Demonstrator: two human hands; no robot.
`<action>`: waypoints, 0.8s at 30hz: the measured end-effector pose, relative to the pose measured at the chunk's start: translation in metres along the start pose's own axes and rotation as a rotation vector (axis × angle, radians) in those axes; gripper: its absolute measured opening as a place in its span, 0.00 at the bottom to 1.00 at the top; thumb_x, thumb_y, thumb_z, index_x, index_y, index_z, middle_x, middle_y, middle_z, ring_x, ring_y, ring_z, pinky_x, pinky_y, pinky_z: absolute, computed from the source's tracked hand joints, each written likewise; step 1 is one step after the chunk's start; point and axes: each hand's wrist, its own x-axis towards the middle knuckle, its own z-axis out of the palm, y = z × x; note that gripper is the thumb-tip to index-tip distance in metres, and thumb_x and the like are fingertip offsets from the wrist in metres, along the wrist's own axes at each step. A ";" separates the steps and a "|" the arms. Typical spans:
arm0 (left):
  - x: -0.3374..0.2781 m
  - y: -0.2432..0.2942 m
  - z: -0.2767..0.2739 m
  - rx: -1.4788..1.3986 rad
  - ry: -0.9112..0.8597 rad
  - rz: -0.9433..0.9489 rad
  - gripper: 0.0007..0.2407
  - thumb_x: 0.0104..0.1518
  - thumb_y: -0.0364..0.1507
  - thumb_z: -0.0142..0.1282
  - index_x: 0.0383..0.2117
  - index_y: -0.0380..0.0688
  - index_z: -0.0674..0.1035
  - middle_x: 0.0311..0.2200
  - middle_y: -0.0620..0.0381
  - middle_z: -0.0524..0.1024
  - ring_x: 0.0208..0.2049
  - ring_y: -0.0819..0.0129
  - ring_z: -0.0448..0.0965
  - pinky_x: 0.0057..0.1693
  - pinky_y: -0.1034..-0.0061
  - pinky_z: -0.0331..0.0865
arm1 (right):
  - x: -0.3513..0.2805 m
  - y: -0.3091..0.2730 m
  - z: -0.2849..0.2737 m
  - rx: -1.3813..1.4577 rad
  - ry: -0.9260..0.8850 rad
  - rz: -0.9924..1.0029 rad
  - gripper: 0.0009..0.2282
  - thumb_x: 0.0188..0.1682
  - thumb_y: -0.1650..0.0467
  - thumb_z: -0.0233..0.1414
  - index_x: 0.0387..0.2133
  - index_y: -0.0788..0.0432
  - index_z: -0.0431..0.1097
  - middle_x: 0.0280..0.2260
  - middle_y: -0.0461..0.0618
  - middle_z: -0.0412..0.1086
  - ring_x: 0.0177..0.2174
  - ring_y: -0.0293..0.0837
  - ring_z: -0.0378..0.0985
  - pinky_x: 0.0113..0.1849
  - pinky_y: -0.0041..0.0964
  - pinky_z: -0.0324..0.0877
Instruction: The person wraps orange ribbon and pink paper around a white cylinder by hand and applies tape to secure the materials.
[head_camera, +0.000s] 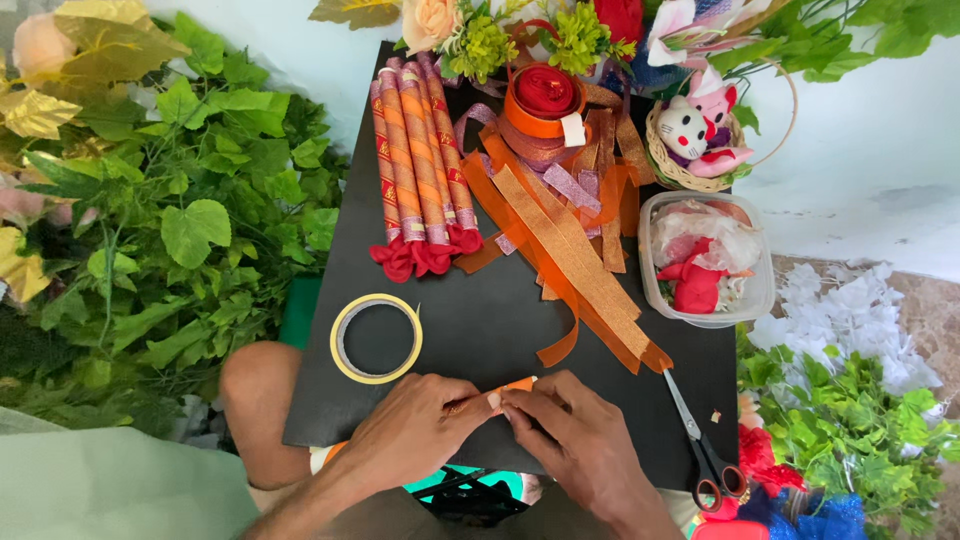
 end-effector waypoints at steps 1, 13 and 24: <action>0.000 0.000 0.001 0.017 0.011 0.003 0.26 0.71 0.48 0.49 0.15 0.49 0.64 0.13 0.62 0.55 0.20 0.71 0.52 0.31 0.66 0.48 | 0.003 -0.001 -0.003 -0.055 -0.015 -0.049 0.08 0.51 0.72 0.60 0.44 0.55 0.77 0.35 0.45 0.69 0.30 0.37 0.77 0.30 0.33 0.74; -0.003 0.008 0.002 0.142 0.015 0.042 0.20 0.68 0.48 0.45 0.22 0.53 0.79 0.13 0.62 0.66 0.19 0.66 0.65 0.31 0.64 0.56 | 0.009 0.006 -0.028 0.072 -0.243 0.185 0.26 0.49 0.60 0.63 0.61 0.49 0.70 0.47 0.50 0.64 0.45 0.46 0.75 0.41 0.43 0.72; -0.004 0.012 0.002 0.204 -0.032 0.150 0.22 0.71 0.49 0.44 0.20 0.51 0.73 0.15 0.64 0.65 0.20 0.66 0.65 0.34 0.66 0.57 | 0.003 0.012 -0.030 0.520 -0.333 0.468 0.13 0.50 0.67 0.61 0.48 0.52 0.81 0.35 0.44 0.79 0.26 0.39 0.69 0.29 0.35 0.66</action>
